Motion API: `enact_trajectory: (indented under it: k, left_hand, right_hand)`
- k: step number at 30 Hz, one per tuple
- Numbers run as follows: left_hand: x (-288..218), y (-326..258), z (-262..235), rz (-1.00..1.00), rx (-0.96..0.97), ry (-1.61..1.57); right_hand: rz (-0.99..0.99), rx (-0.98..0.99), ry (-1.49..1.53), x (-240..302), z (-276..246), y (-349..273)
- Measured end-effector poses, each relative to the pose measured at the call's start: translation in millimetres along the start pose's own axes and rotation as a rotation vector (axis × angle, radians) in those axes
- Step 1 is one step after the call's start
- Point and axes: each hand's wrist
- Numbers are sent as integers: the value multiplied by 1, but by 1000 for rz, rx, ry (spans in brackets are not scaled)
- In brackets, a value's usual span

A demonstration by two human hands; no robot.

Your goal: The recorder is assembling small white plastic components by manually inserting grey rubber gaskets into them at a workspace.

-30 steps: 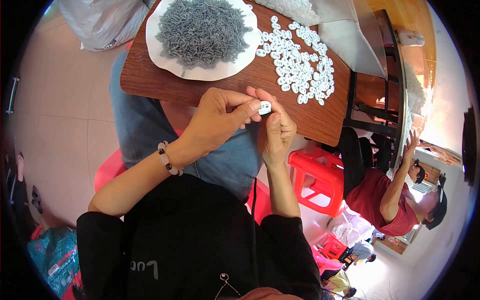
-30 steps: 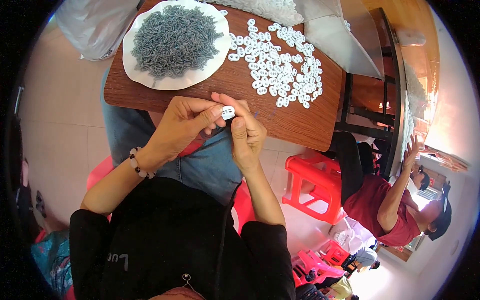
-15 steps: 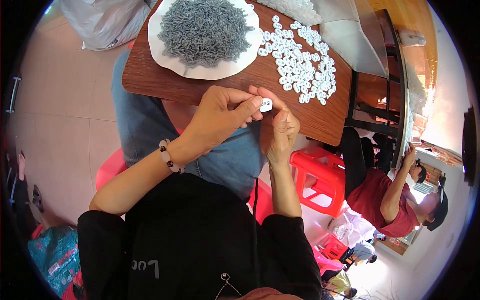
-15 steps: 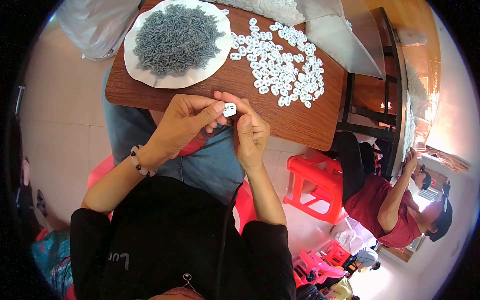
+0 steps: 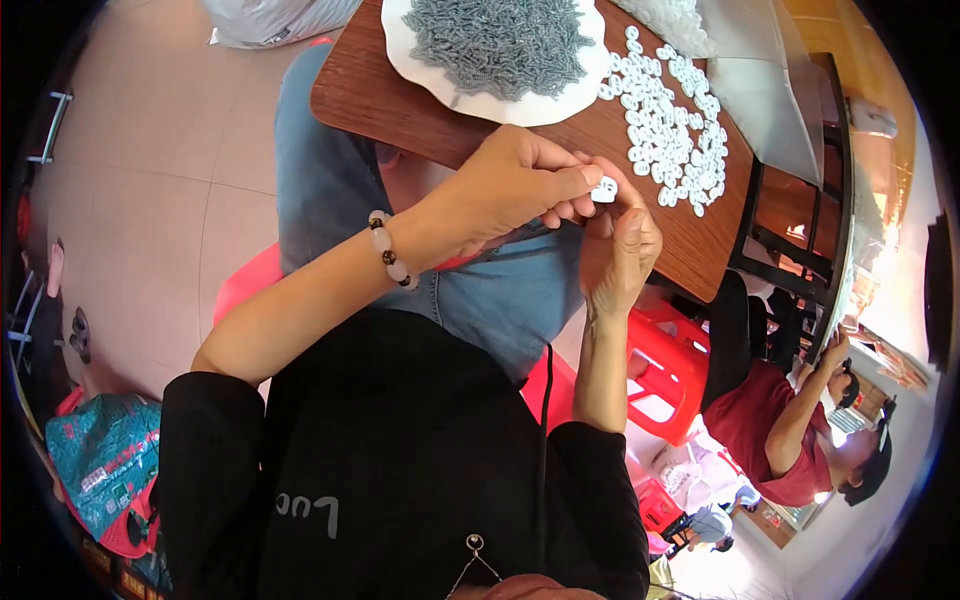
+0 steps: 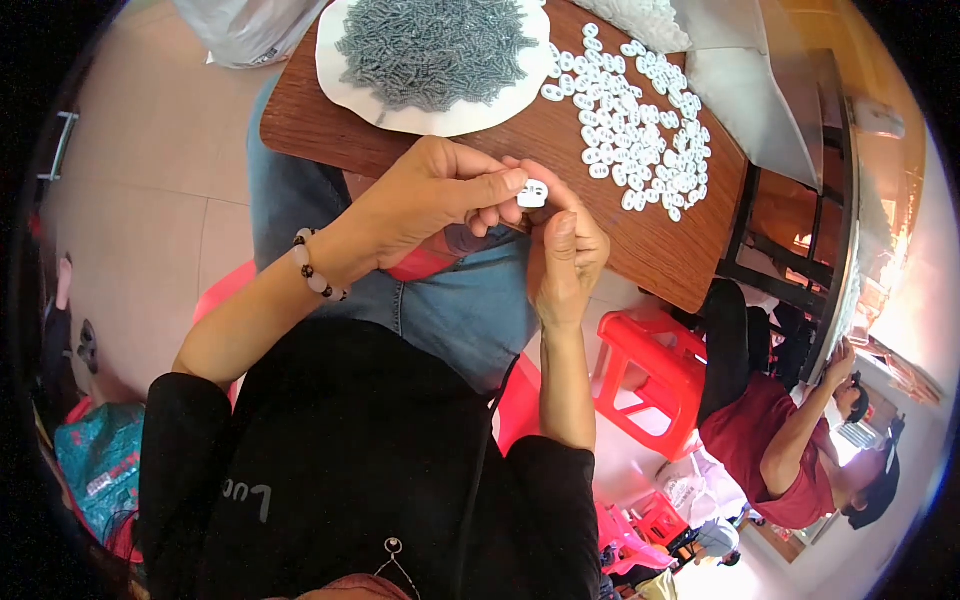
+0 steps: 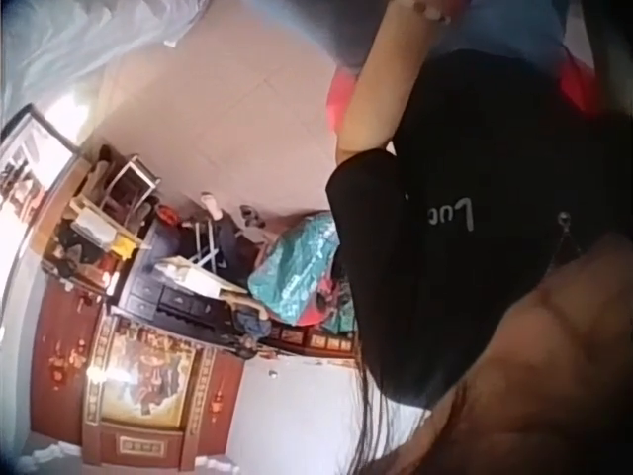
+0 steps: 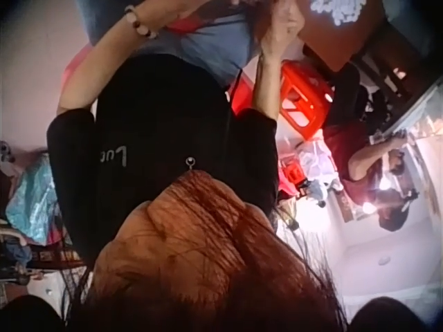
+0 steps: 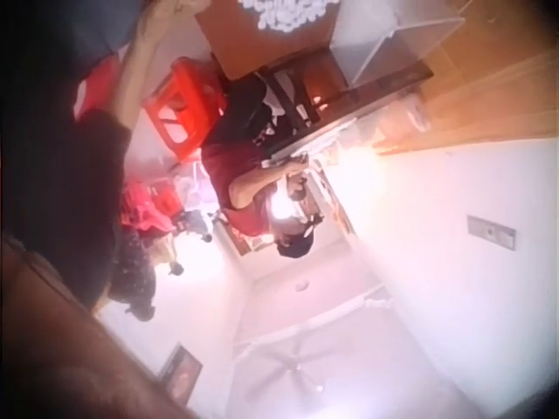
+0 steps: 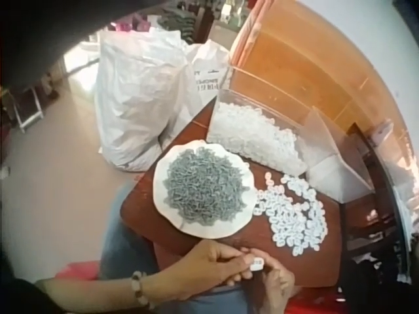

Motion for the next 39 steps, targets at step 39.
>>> enact_trajectory:
  k: [39]
  left_hand:
    - [-2,-2,2,-63,-44,86]
  right_hand:
    - [49,60,-92,6,-8,2]
Point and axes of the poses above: each hand's wrist, its own y-axis towards the middle knuckle, its own z-axis out of the palm, x = y × z, and after that the axes turned 10 degrees about y, right-handed
